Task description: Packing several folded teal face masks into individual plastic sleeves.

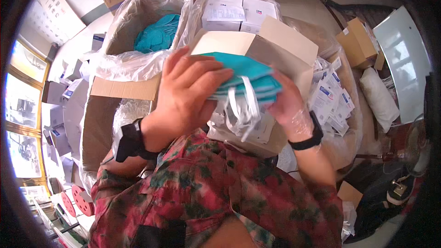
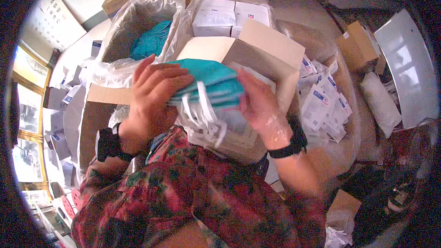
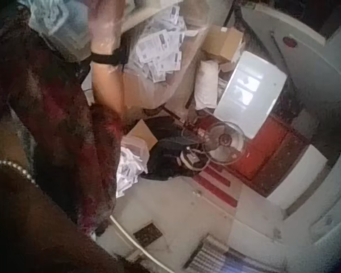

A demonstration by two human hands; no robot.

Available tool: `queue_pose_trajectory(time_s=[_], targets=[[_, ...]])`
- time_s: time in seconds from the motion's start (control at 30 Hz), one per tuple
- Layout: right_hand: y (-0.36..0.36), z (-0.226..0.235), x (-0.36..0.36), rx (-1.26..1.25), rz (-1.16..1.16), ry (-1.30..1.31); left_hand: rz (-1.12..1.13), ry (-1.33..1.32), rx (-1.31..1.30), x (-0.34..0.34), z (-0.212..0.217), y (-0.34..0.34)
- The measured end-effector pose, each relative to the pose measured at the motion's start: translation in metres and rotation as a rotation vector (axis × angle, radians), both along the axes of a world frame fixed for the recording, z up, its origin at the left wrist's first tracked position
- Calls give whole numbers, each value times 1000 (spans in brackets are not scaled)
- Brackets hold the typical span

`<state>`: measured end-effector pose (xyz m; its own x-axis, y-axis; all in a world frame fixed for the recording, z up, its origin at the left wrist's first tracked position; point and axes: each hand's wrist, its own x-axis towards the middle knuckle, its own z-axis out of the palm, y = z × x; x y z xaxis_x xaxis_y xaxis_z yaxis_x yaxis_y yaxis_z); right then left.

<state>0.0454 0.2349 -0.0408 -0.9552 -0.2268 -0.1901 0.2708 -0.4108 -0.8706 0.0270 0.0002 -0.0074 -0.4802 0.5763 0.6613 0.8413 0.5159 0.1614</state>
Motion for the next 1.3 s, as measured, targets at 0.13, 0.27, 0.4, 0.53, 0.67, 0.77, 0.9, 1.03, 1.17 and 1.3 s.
queue_pose_trajectory(time_s=[0.13, 0.27, 0.4, 0.53, 0.67, 0.77, 0.9, 1.03, 1.17, 1.3], targets=[[1, -49, 31, -6, 121, 224, -12, -17, 12, -9, 1, 2], [-19, -12, 43, 310, 194, 343, -5, -83, -23, -4, -1, 0], [-8, 14, 55, 445, 77, 383, -14, -210, -23, -6, -5, -13], [-3, 44, 66, 24, 284, -6, -189, -510, -23, 6, -3, -21], [-31, 47, 70, 322, 349, 638, -387, -715, -48, 26, -12, -20], [-31, 74, 65, 989, 416, 918, -432, -858, -41, 44, -13, -11], [-28, 76, 66, 1563, 386, 1215, -525, -815, -16, 46, -22, -14], [-15, 91, 81, 1355, 665, 1119, -670, -656, -93, 40, -2, -32], [3, 104, 102, 1185, 728, 928, -800, -623, -197, 43, 21, -49], [14, 112, 114, 1077, 752, 824, -857, -558, -283, 46, 36, -60]])
